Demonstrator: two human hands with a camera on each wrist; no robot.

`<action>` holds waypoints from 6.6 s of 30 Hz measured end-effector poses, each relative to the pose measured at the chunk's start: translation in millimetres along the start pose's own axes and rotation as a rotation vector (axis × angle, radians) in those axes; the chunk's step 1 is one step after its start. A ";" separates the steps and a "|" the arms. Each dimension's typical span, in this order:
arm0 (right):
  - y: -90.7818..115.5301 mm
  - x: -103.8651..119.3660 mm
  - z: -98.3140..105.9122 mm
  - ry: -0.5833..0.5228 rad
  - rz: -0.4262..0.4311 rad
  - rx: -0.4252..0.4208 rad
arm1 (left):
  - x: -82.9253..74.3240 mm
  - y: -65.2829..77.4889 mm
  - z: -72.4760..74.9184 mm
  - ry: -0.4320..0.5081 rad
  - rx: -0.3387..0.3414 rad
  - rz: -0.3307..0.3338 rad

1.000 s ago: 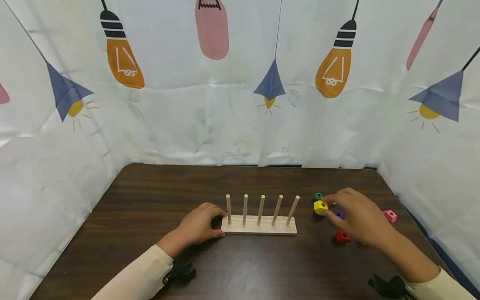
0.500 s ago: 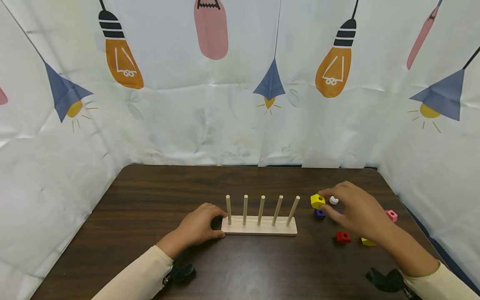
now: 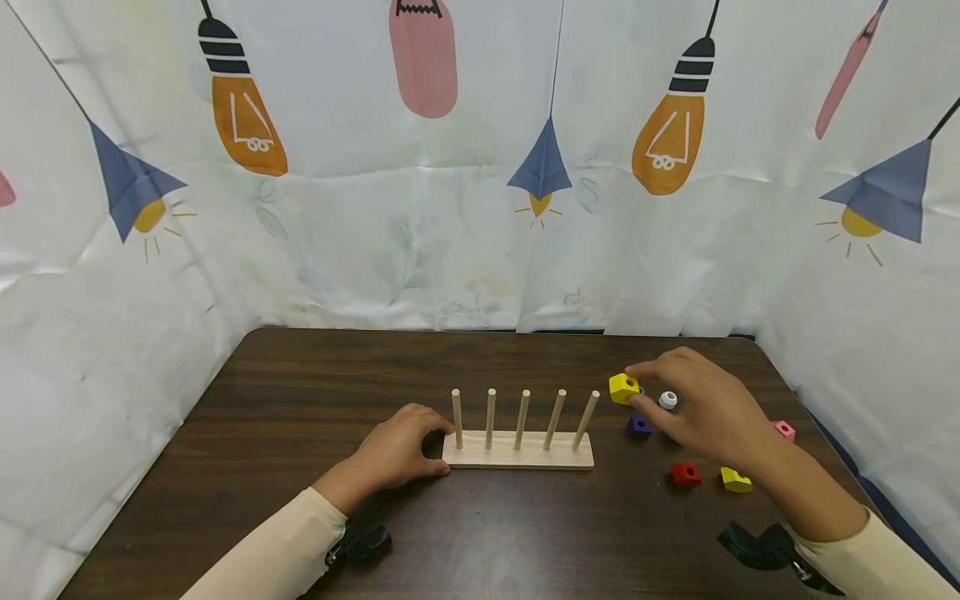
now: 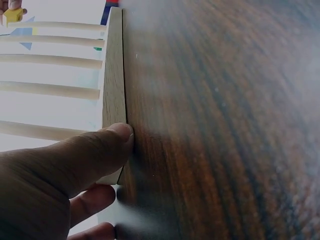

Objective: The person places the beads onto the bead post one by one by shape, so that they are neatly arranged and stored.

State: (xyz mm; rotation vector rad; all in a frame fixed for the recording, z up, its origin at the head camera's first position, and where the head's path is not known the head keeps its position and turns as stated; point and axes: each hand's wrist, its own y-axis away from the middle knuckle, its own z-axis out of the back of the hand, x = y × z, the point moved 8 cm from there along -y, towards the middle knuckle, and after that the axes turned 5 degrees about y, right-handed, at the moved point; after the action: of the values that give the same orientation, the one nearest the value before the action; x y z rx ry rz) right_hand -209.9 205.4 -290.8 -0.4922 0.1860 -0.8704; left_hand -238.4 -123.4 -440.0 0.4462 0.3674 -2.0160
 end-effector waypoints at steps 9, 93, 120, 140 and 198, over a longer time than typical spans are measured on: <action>-7.6 7.7 2.5 -0.021 0.020 -0.009 | -0.8 0.3 1.6 0.006 -0.004 -0.013; -70.7 85.5 -44.8 -0.246 0.079 -0.022 | 1.0 -2.6 2.5 0.015 0.010 0.035; -89.4 106.7 -57.3 -0.290 0.036 0.000 | 4.2 -4.5 1.3 0.017 0.034 0.052; -99.3 124.5 -73.4 -0.322 0.030 0.016 | 5.4 -5.2 1.0 0.020 0.014 0.038; -63.1 135.4 -134.5 -0.598 -0.295 -0.144 | 8.2 -6.4 0.5 0.029 0.018 0.088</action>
State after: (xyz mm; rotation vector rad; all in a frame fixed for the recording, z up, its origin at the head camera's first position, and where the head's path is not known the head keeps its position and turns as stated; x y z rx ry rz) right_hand -214.3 21.6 -372.1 -0.9081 -0.3832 -0.9609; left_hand -247.7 -127.1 -442.9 0.4952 0.3416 -1.9309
